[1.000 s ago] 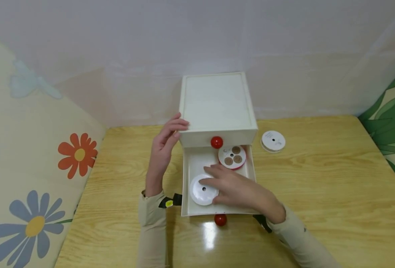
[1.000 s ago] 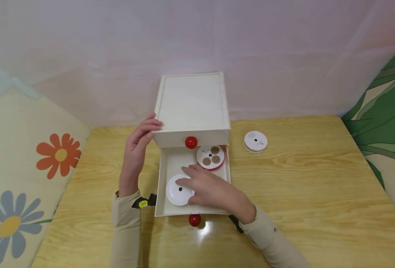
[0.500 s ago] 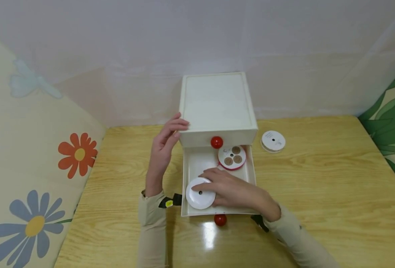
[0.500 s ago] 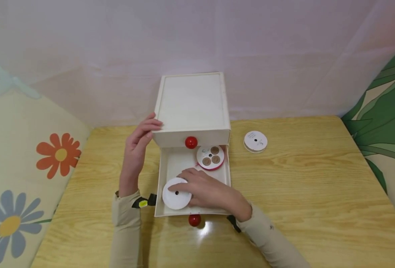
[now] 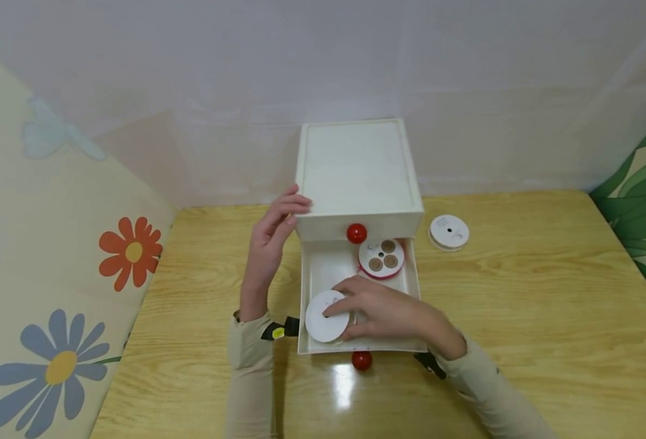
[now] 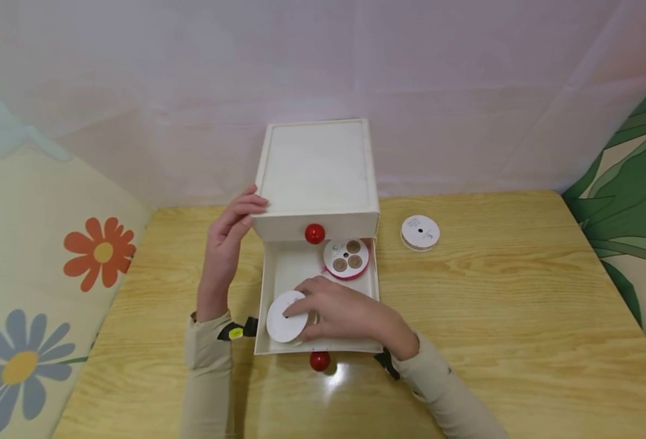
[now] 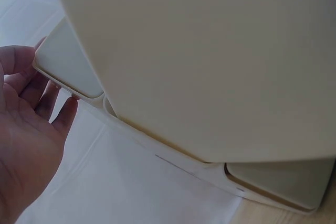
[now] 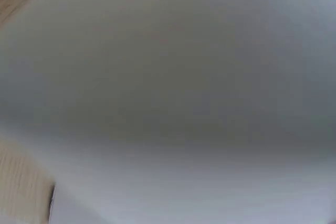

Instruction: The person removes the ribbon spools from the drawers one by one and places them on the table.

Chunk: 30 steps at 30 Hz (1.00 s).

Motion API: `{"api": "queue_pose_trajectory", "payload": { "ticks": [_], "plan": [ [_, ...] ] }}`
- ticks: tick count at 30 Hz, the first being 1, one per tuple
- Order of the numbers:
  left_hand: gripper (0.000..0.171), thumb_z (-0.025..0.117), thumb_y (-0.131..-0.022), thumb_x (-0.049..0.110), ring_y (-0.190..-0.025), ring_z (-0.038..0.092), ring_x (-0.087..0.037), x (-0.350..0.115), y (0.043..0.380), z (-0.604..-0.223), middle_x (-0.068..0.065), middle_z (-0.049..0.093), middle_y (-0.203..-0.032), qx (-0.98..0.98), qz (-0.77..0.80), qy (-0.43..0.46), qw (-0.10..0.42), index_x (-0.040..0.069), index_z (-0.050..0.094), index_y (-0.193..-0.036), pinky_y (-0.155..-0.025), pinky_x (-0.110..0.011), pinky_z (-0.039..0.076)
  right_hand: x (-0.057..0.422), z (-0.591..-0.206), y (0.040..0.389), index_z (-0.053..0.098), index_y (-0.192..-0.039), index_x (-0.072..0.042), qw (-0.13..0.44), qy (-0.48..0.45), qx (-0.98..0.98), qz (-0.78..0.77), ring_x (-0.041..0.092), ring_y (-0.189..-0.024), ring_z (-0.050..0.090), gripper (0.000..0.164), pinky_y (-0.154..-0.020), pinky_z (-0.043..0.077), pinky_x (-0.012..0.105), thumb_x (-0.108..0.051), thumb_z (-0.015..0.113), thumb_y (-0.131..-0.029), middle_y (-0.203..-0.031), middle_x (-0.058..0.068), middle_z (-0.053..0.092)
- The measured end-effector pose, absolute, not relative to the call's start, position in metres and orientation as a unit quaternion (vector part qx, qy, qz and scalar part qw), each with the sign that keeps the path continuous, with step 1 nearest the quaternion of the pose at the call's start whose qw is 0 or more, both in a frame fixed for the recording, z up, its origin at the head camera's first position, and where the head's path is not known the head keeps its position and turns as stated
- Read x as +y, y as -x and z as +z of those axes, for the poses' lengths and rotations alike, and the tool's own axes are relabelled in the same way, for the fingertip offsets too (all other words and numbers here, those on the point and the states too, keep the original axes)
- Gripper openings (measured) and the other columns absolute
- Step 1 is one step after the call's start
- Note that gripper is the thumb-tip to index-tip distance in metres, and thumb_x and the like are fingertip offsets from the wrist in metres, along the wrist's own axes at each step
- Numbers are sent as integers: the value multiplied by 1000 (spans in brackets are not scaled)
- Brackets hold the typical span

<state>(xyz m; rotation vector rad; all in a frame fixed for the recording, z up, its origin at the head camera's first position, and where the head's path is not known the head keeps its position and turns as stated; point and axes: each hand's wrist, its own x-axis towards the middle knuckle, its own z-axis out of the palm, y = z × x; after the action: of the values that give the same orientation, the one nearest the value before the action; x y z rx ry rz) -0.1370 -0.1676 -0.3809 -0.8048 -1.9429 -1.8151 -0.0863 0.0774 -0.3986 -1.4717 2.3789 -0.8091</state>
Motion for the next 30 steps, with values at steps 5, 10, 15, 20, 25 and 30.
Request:
{"api": "queue_pose_trajectory", "payload": {
  "ticks": [5,10,15,20,25,30],
  "plan": [
    [24,43,-103,-6,-148,38,-31,-167,137,-381,9,66,-129,-687,-643,285,183,-20,60,-113,-127,-49,23,79,-391,84,75,-127,-19,142,476,817,-291,30,-130,56,39,-109,49,46,-35,79,-91,-141,14,60],
    [25,44,-103,-5,-148,38,-31,-168,137,-381,10,65,-129,-688,-642,285,182,-19,60,-113,-127,-49,23,83,-386,83,76,-123,-21,129,467,824,-293,30,-131,56,35,-109,49,49,-36,78,-92,-140,13,62],
    [27,44,-103,-1,-148,37,-32,-168,137,-382,11,65,-129,-694,-638,281,181,-19,61,-114,-127,-48,23,93,-376,82,77,-122,-23,111,450,831,-309,29,-132,56,35,-108,50,51,-39,79,-91,-141,10,63],
    [27,45,-102,0,-148,38,-32,-168,138,-382,11,66,-128,-692,-639,280,184,-19,61,-113,-127,-48,23,108,-364,80,77,-122,-26,81,434,837,-322,30,-133,55,35,-119,31,63,-39,80,-90,-141,9,63],
    [27,45,-103,-1,-148,38,-32,-167,137,-382,11,66,-128,-692,-640,278,184,-19,61,-113,-127,-48,23,127,-354,80,77,-123,-24,70,414,831,-364,30,-133,54,35,-109,47,58,-32,81,-89,-141,8,63],
    [26,43,-103,-4,-148,38,-31,-167,137,-382,11,66,-128,-689,-642,280,183,-20,60,-113,-127,-48,23,148,-349,83,77,-122,-21,30,414,807,-420,26,-127,57,39,-101,54,48,-17,86,-84,-137,6,64]
  ]
}}
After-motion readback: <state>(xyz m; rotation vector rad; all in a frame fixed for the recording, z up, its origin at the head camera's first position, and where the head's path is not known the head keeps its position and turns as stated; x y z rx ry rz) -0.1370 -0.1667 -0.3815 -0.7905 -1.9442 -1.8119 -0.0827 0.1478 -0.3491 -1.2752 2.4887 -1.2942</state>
